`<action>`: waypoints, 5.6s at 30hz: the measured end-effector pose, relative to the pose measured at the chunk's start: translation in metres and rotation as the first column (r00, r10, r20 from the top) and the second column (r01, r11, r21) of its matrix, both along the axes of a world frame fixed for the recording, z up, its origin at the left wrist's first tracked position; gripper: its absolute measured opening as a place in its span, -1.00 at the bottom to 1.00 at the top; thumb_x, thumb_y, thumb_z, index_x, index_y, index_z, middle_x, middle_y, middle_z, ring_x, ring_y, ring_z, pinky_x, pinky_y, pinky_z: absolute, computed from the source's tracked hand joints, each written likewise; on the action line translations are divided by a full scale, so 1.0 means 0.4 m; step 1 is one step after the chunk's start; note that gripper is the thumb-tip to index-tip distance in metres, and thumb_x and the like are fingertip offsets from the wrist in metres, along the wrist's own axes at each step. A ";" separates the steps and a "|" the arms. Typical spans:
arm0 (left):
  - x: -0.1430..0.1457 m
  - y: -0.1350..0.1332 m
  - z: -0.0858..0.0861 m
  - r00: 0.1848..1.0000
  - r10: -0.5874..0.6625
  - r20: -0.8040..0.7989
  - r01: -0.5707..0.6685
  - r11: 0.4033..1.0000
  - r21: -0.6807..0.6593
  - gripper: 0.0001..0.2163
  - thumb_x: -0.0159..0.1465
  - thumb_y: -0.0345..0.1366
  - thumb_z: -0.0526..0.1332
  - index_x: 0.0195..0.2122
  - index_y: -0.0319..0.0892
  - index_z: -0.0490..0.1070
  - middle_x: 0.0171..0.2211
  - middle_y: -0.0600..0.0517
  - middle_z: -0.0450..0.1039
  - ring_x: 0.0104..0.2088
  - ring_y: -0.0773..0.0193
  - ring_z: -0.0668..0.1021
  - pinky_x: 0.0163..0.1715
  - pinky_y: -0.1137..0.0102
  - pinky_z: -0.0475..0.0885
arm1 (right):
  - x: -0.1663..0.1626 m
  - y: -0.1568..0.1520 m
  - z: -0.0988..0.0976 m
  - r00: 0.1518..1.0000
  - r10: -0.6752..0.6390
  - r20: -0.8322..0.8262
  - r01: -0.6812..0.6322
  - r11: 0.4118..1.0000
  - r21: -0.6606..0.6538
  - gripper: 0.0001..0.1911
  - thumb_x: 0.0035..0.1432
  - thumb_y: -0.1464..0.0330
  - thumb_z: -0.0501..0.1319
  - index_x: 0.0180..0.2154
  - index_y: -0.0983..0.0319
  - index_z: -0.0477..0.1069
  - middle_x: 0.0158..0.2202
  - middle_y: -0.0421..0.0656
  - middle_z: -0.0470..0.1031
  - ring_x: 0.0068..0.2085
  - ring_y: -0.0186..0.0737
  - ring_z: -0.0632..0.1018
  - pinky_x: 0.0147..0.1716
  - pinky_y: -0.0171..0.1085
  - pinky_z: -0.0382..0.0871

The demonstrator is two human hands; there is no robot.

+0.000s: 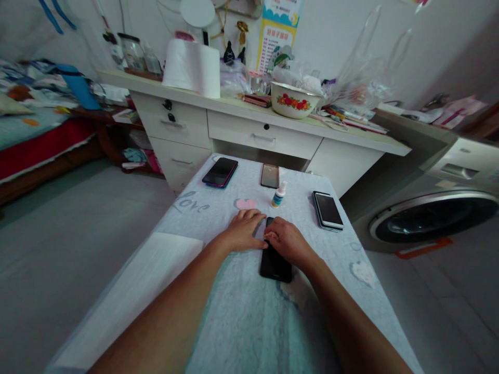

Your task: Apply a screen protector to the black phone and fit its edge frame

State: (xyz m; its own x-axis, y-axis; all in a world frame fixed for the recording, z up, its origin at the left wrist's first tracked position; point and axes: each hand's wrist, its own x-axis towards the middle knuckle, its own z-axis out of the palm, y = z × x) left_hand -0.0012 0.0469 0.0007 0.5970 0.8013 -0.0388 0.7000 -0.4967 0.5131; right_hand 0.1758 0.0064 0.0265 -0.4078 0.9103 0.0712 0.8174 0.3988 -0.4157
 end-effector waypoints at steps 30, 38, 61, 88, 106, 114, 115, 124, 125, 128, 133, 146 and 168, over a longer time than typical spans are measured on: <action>0.000 -0.004 0.012 1.000 -0.012 -0.020 0.012 1.000 -0.010 -0.26 0.05 -0.01 0.31 0.25 0.03 0.12 0.28 -0.06 0.05 0.27 -0.08 0.12 0.20 0.10 0.11 | 0.038 0.050 -0.030 0.908 -0.411 0.084 0.394 0.904 0.169 -0.78 0.24 0.40 0.09 -0.29 0.24 0.52 -0.30 -0.13 0.41 -0.32 -0.28 0.43 -0.33 -0.34 0.16; -0.002 -0.002 0.012 1.000 -0.020 -0.024 0.019 1.000 -0.012 -0.26 0.05 -0.01 0.31 0.25 0.02 0.11 0.28 -0.06 0.05 0.26 -0.08 0.11 0.21 0.11 0.10 | 0.001 0.028 -0.018 0.971 -0.232 0.053 0.227 0.970 0.088 -0.81 0.24 0.44 0.10 -0.27 0.24 0.50 -0.28 -0.14 0.39 -0.26 -0.32 0.43 -0.26 -0.37 0.20; 0.005 0.000 0.003 1.000 0.018 -0.022 -0.017 0.999 0.033 -0.52 0.25 -0.14 0.13 0.22 0.07 0.19 0.24 0.01 0.13 0.24 0.04 0.16 0.22 0.16 0.09 | -0.019 -0.075 0.005 0.999 -0.021 -0.035 0.021 1.000 0.004 -0.83 0.21 0.47 0.12 -0.37 0.26 0.48 -0.36 -0.21 0.33 -0.38 -0.37 0.36 -0.36 -0.38 0.16; 0.005 -0.005 0.012 0.997 0.008 -0.076 -0.005 0.999 0.050 -0.44 0.20 -0.05 0.21 0.23 0.06 0.17 0.25 -0.01 0.11 0.23 -0.02 0.16 0.20 0.13 0.13 | -0.031 -0.128 0.003 0.997 -0.016 -0.079 0.012 0.999 -0.043 -0.85 0.20 0.48 0.13 -0.38 0.27 0.46 -0.34 -0.18 0.34 -0.37 -0.37 0.37 -0.36 -0.37 0.18; 0.003 -0.009 0.025 0.996 -0.015 -0.084 0.019 0.999 0.038 -0.29 0.08 0.05 0.28 0.25 0.01 0.16 0.26 -0.04 0.10 0.23 -0.05 0.15 0.21 0.14 0.10 | -0.017 -0.155 0.023 0.965 0.199 -0.169 -0.214 0.974 -0.078 -0.88 0.13 0.54 0.16 -0.40 0.29 0.43 -0.31 -0.15 0.41 -0.33 -0.34 0.42 -0.32 -0.37 0.24; 0.000 -0.004 0.018 0.996 -0.026 -0.080 0.029 0.999 0.035 -0.29 0.08 0.06 0.27 0.25 0.02 0.14 0.26 -0.02 0.09 0.23 -0.05 0.14 0.21 0.17 0.09 | 0.007 -0.158 0.041 0.973 0.183 -0.139 -0.207 0.961 -0.183 -0.86 0.11 0.54 0.16 -0.37 0.27 0.48 -0.33 -0.17 0.42 -0.35 -0.37 0.42 -0.32 -0.39 0.24; -0.001 -0.004 0.017 0.997 -0.028 -0.077 0.031 0.999 0.035 -0.29 0.08 0.06 0.27 0.25 0.02 0.14 0.27 -0.02 0.09 0.24 -0.04 0.13 0.21 0.17 0.09 | 0.013 -0.158 0.046 0.978 0.168 -0.126 -0.191 0.960 -0.204 -0.86 0.10 0.55 0.17 -0.37 0.27 0.49 -0.34 -0.18 0.42 -0.36 -0.38 0.41 -0.34 -0.39 0.23; -0.001 -0.005 0.021 0.998 -0.024 -0.066 0.026 0.999 0.022 -0.30 0.07 0.05 0.27 0.23 0.04 0.15 0.26 -0.02 0.10 0.23 -0.05 0.14 0.20 0.15 0.10 | 0.071 -0.161 0.083 0.988 0.150 -0.030 -0.152 0.944 -0.292 -0.86 0.05 0.55 0.17 -0.44 0.25 0.47 -0.41 -0.20 0.42 -0.38 -0.34 0.39 -0.37 -0.38 0.18; -0.001 -0.005 0.019 0.998 -0.025 -0.065 0.026 0.999 0.022 -0.30 0.08 0.04 0.27 0.24 0.04 0.15 0.26 -0.02 0.09 0.23 -0.05 0.14 0.20 0.15 0.10 | 0.074 -0.161 0.084 0.989 0.143 -0.025 -0.144 0.943 -0.300 -0.86 0.04 0.55 0.16 -0.44 0.25 0.46 -0.41 -0.21 0.42 -0.38 -0.35 0.39 -0.37 -0.38 0.18; -0.002 -0.003 0.014 0.998 -0.024 -0.053 0.026 0.999 0.029 -0.30 0.07 0.05 0.27 0.24 0.04 0.15 0.25 -0.02 0.10 0.24 -0.04 0.14 0.21 0.17 0.10 | 0.079 -0.162 0.082 0.992 0.123 -0.012 -0.121 0.945 -0.304 -0.85 0.03 0.56 0.15 -0.46 0.25 0.44 -0.43 -0.22 0.41 -0.41 -0.36 0.38 -0.40 -0.38 0.15; -0.003 -0.003 0.011 0.999 -0.022 -0.048 0.024 0.999 0.036 -0.30 0.07 0.04 0.28 0.23 0.04 0.16 0.25 -0.02 0.10 0.23 -0.04 0.14 0.21 0.17 0.09 | 0.062 -0.162 0.070 0.991 0.136 0.003 -0.131 0.962 -0.241 -0.85 0.05 0.55 0.15 -0.49 0.26 0.43 -0.46 -0.23 0.35 -0.44 -0.39 0.33 -0.41 -0.38 0.13; 0.001 -0.005 0.019 0.997 -0.019 -0.077 0.021 0.999 0.027 -0.30 0.07 0.04 0.28 0.24 0.04 0.15 0.27 -0.03 0.08 0.24 -0.06 0.13 0.22 0.14 0.09 | -0.022 -0.161 0.029 0.986 0.131 -0.103 -0.143 0.983 -0.119 -0.89 0.12 0.54 0.16 -0.39 0.29 0.44 -0.29 -0.15 0.39 -0.36 -0.37 0.38 -0.36 -0.38 0.20; -0.001 -0.005 0.017 0.998 -0.017 -0.054 0.018 1.000 0.015 -0.28 0.05 0.04 0.27 0.24 0.04 0.16 0.27 -0.02 0.09 0.26 -0.07 0.10 0.22 0.14 0.08 | 0.083 -0.161 0.089 0.999 0.034 0.003 -0.031 0.940 -0.339 -0.92 0.00 0.50 0.19 -0.48 0.25 0.42 -0.45 -0.23 0.42 -0.44 -0.36 0.38 -0.44 -0.39 0.12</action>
State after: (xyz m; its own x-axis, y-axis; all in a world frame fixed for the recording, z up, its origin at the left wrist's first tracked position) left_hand -0.0016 0.0451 0.0077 0.6084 0.7914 -0.0593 0.7174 -0.5166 0.4674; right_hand 0.2091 -0.0581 0.0623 -0.4372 0.8659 -0.2431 0.8105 0.2621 -0.5239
